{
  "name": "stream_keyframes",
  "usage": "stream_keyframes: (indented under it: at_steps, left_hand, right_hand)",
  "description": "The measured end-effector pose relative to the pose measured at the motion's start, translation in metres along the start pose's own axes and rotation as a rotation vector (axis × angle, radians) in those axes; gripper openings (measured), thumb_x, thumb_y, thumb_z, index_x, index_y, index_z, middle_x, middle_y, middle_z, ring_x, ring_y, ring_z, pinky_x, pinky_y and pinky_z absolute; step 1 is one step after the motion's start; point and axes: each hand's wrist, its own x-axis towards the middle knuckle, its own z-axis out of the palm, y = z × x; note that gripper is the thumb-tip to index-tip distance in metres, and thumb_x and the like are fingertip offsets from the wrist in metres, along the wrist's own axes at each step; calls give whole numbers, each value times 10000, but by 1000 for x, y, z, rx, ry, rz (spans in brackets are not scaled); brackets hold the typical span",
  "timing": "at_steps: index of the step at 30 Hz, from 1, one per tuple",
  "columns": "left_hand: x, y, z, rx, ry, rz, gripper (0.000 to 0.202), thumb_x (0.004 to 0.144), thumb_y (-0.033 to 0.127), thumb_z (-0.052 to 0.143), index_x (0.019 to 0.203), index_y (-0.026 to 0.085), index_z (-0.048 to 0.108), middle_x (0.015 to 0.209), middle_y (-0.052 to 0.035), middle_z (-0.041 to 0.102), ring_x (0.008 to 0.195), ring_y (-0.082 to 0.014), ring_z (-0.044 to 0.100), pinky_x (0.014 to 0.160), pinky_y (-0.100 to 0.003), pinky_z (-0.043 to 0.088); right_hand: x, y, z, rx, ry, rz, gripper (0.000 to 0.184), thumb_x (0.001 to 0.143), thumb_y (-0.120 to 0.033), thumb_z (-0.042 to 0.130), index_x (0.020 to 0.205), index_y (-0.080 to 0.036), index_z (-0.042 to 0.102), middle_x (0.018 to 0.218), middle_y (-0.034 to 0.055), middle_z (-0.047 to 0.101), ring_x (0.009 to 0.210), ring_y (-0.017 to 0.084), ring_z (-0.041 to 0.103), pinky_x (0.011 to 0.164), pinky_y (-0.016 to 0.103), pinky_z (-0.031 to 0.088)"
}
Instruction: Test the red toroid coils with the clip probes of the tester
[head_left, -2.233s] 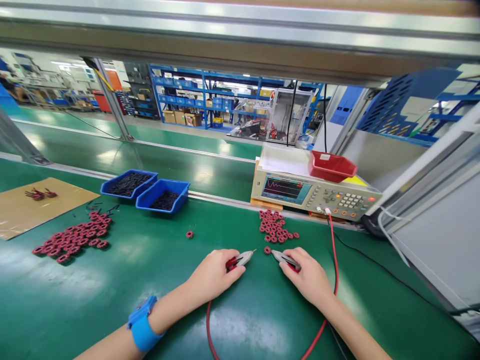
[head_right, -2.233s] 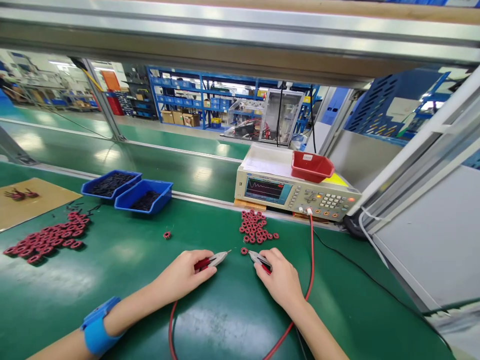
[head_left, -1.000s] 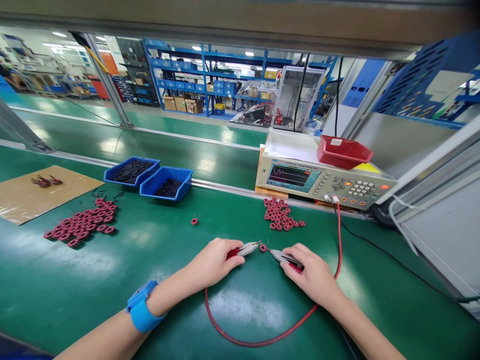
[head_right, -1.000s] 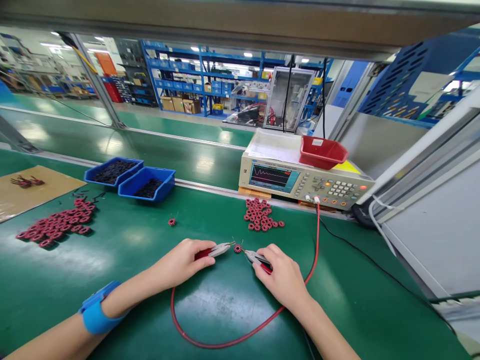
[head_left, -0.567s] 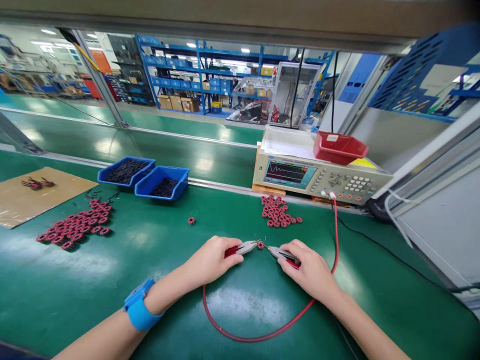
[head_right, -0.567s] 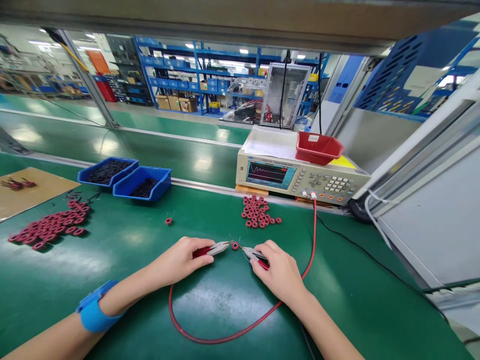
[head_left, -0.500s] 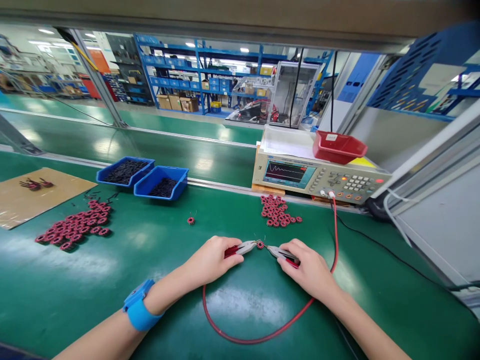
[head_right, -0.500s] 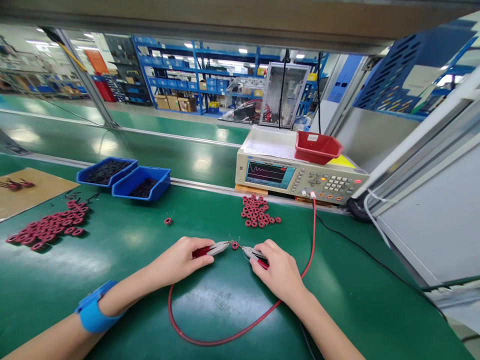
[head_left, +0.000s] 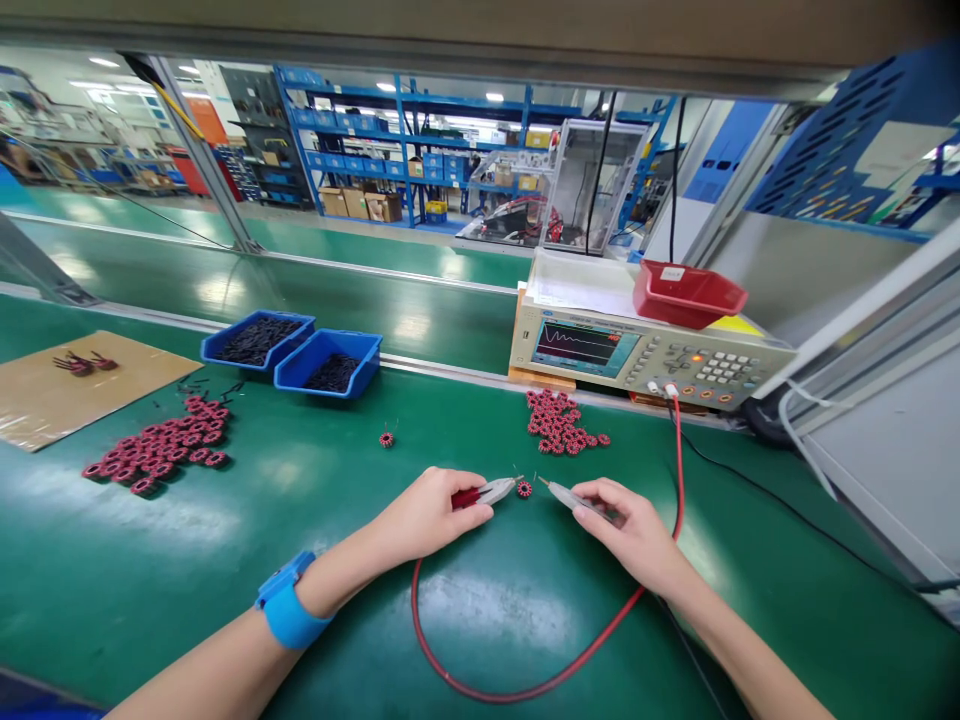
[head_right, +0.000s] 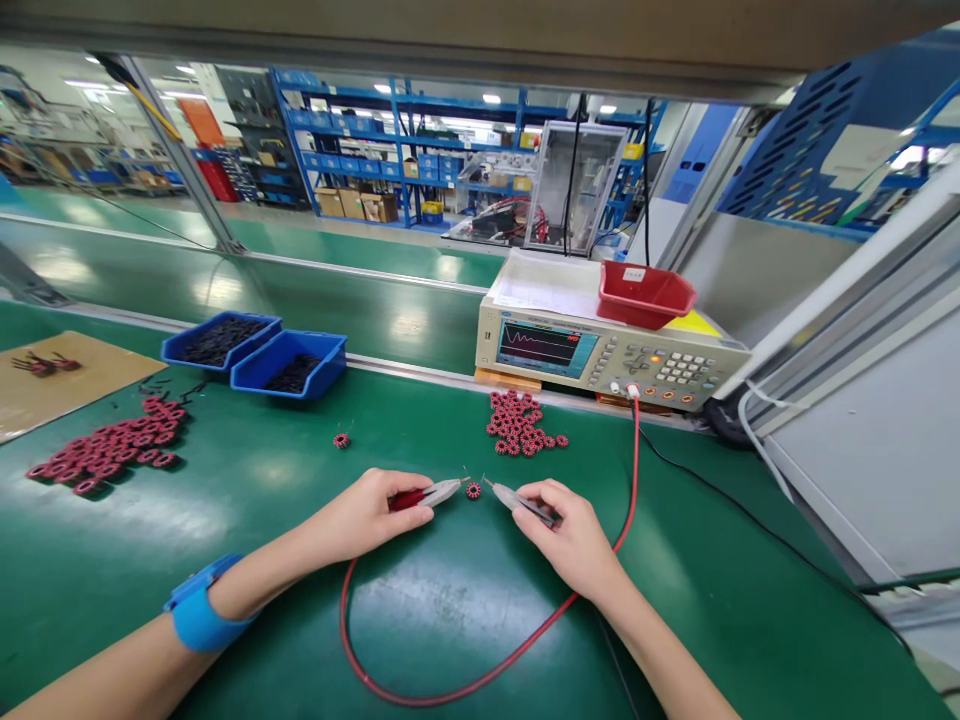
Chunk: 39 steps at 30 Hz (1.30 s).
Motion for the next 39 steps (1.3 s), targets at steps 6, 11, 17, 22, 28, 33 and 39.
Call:
stream_keyframes:
  at_steps: [6,11,17,22,28,33,39]
  left_hand:
    - [-1,-2,1,-30,-8,7,305,843,408,448,906,149,597,686,26,474,615,-66,353,563,-228,241]
    - [-1,-2,1,-30,-12,-4,307,843,411,448,918,154,598,695,26,486,620,-69,369,565,-231,243]
    - [0,-4,1,-19,-10,8,309,843,411,448,906,147,597,691,23,487,624,-70,379,567,-236,237]
    - [-1,-3,1,-17,-7,10,299,841,403,452,902,149,597,683,22,488,615,-69,382,562,-239,229]
    - [0,0,0,-9,-4,-2,307,846,398,441,902,139,596,693,10,496,625,-77,387,568,-242,226]
    - [0,1,-1,-1,1,4,302,841,404,453,894,144,596,687,22,491,618,-70,376,567,-241,230]
    - [0,-1,0,-14,-3,14,289,836,392,458,811,120,554,661,16,444,611,-66,354,567,-231,231]
  right_hand:
    - [0,-5,10,129,-94,-41,268,839,-386,517,975,-165,586,875,38,486,770,104,459,684,229,372]
    - [2,-7,16,107,-83,-58,239,843,-372,513,968,-184,591,854,29,482,740,95,453,658,224,370]
    - [4,-2,16,31,-73,-52,238,833,-377,518,971,-200,597,867,22,502,751,106,475,675,249,373]
    - [3,-1,17,34,-76,-53,239,835,-388,518,975,-209,592,868,18,500,755,105,474,681,250,369]
    - [3,-6,16,31,-92,-47,244,833,-379,513,970,-195,597,872,21,507,736,104,472,651,250,362]
    - [2,-7,16,37,-88,-57,222,839,-375,513,966,-214,600,867,12,505,741,99,474,655,244,360]
    - [4,-4,14,152,-99,-7,304,825,-415,517,967,-159,598,851,48,489,713,103,451,624,233,371]
